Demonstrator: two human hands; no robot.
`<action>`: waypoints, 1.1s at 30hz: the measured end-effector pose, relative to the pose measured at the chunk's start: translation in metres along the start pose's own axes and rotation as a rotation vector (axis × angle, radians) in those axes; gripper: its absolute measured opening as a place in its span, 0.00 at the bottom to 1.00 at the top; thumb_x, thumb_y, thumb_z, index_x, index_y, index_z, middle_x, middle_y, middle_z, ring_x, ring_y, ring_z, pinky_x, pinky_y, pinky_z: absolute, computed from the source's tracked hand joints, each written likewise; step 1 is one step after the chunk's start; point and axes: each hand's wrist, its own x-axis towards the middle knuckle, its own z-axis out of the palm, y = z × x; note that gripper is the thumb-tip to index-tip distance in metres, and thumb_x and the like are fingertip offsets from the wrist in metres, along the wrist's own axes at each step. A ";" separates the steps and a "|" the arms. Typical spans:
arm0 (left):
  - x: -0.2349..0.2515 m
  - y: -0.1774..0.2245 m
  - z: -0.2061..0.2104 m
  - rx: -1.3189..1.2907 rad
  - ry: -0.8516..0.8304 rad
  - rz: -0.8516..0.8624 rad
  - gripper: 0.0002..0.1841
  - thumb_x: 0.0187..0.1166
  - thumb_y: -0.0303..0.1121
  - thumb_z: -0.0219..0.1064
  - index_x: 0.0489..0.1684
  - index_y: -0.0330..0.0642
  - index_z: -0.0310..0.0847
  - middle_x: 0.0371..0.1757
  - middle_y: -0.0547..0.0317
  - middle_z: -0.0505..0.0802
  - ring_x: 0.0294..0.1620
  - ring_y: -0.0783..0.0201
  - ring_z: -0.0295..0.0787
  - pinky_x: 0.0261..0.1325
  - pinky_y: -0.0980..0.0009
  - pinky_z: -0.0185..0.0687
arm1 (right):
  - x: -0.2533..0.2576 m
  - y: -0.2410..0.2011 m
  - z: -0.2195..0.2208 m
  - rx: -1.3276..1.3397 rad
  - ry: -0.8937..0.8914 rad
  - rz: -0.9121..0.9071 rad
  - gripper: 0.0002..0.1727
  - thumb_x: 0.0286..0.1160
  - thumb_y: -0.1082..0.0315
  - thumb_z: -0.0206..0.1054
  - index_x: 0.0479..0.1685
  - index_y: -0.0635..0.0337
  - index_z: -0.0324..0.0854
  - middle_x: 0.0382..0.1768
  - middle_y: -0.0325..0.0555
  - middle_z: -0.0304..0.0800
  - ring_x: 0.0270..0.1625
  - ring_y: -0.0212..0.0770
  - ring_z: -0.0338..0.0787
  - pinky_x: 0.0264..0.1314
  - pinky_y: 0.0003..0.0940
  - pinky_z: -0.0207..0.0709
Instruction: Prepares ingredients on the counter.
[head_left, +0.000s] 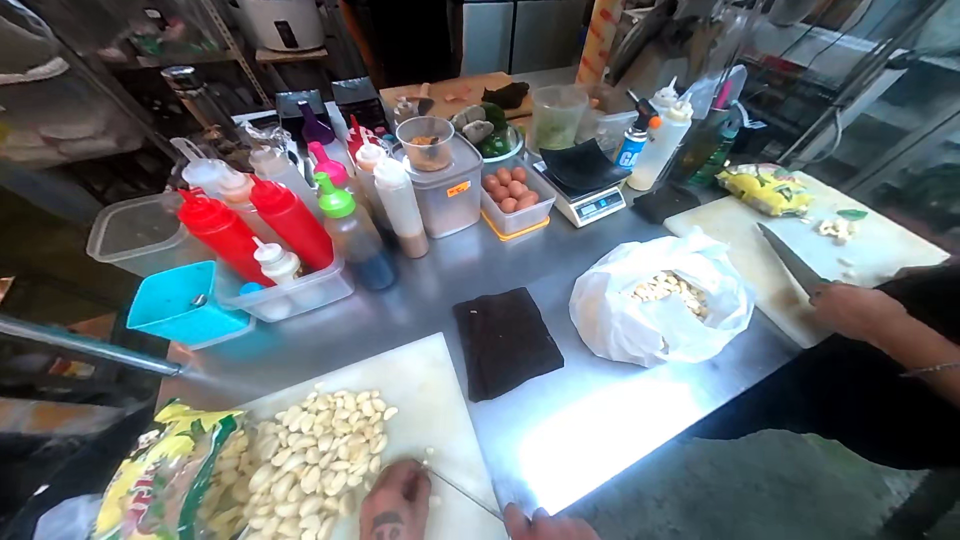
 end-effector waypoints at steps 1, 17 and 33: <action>0.000 -0.002 0.000 -0.007 -0.001 0.017 0.08 0.76 0.28 0.69 0.41 0.34 0.92 0.36 0.46 0.94 0.34 0.54 0.93 0.42 0.56 0.90 | 0.010 0.001 0.004 0.022 -0.004 0.002 0.20 0.93 0.72 0.46 0.79 0.61 0.67 0.49 0.68 0.89 0.54 0.68 0.93 0.51 0.62 0.86; 0.006 -0.015 -0.009 0.005 0.068 -0.032 0.10 0.78 0.29 0.70 0.49 0.33 0.91 0.40 0.44 0.95 0.37 0.52 0.94 0.46 0.53 0.90 | 0.012 -0.008 0.000 0.001 0.008 -0.008 0.20 0.94 0.71 0.45 0.78 0.63 0.69 0.53 0.68 0.88 0.53 0.68 0.93 0.50 0.60 0.86; 0.004 -0.030 -0.010 -0.019 -0.032 0.176 0.08 0.77 0.27 0.66 0.42 0.33 0.92 0.49 0.43 0.94 0.43 0.54 0.94 0.50 0.60 0.92 | 0.001 -0.011 -0.009 -0.026 -0.007 -0.003 0.20 0.93 0.73 0.46 0.77 0.64 0.69 0.53 0.69 0.87 0.52 0.68 0.93 0.50 0.59 0.86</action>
